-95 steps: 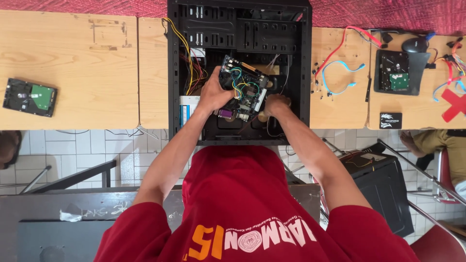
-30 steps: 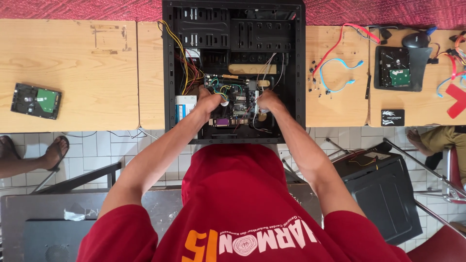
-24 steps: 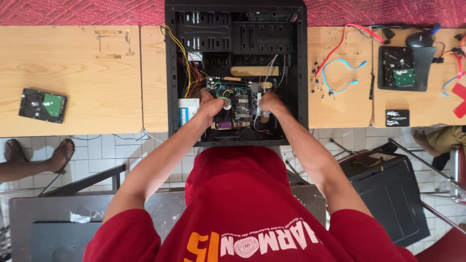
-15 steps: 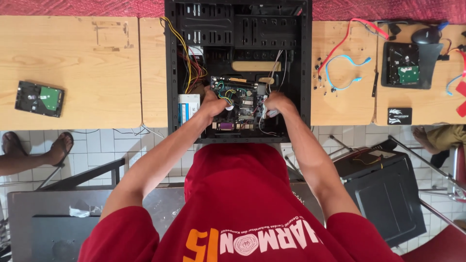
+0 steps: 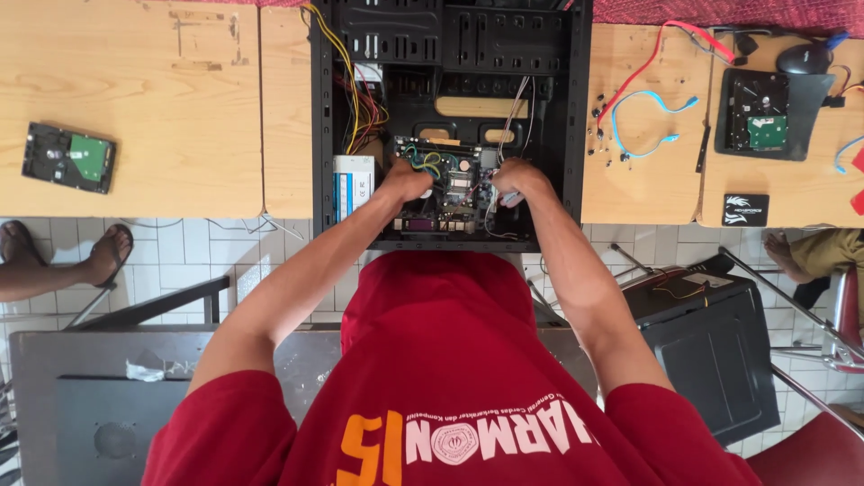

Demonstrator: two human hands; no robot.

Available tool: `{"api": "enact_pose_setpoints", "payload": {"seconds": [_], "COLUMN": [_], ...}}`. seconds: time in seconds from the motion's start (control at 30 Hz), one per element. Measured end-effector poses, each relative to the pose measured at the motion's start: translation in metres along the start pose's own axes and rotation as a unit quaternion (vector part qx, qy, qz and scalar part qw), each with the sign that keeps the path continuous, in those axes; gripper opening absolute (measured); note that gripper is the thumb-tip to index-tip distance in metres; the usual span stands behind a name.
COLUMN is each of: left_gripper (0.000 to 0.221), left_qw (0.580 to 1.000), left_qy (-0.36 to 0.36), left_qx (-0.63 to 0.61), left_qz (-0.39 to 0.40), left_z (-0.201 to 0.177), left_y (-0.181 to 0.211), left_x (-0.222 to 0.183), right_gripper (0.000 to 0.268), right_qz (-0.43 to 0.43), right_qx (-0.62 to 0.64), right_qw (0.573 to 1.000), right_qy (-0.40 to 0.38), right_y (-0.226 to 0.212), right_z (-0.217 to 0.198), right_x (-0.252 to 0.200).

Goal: The person is placing a motherboard into a computer case, aligning it, and securing it with screws using a screwdriver.

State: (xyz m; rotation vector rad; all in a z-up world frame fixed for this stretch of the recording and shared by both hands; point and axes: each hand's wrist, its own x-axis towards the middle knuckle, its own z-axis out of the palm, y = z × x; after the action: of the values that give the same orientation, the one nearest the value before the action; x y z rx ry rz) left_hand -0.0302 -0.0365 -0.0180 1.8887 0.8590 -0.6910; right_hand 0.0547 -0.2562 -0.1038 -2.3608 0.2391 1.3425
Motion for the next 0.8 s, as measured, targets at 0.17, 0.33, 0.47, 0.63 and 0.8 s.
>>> {"api": "enact_pose_setpoints", "payload": {"seconds": [0.17, 0.33, 0.47, 0.63, 0.8], "left_gripper": [0.107, 0.118, 0.122, 0.127, 0.111], "left_qw": [0.999, 0.996, 0.984, 0.965, 0.884], "left_qy": [-0.003, 0.015, -0.023, -0.061, -0.096], "left_qx": [0.006, 0.089, 0.178, 0.254, 0.444], "left_qz": [0.036, -0.011, 0.006, 0.027, 0.111], "left_z": [0.037, 0.052, 0.026, 0.015, 0.023], "left_y": [-0.062, -0.057, -0.037, -0.021, -0.026], "left_x": [0.084, 0.086, 0.048, 0.023, 0.061], "right_gripper": [0.048, 0.049, 0.049, 0.049, 0.050], "right_qz": [-0.009, -0.023, -0.017, -0.019, -0.014], "right_qx": [-0.023, -0.042, -0.041, -0.045, -0.041], "right_qw": [1.000, 0.999, 0.999, 0.999, 0.999], "right_qy": [-0.013, -0.020, -0.020, -0.021, -0.023], "right_y": [-0.001, -0.002, -0.002, -0.002, -0.012], "right_z": [0.001, 0.002, 0.001, -0.003, -0.008], "right_x": [-0.006, -0.007, -0.005, -0.011, -0.025]}}
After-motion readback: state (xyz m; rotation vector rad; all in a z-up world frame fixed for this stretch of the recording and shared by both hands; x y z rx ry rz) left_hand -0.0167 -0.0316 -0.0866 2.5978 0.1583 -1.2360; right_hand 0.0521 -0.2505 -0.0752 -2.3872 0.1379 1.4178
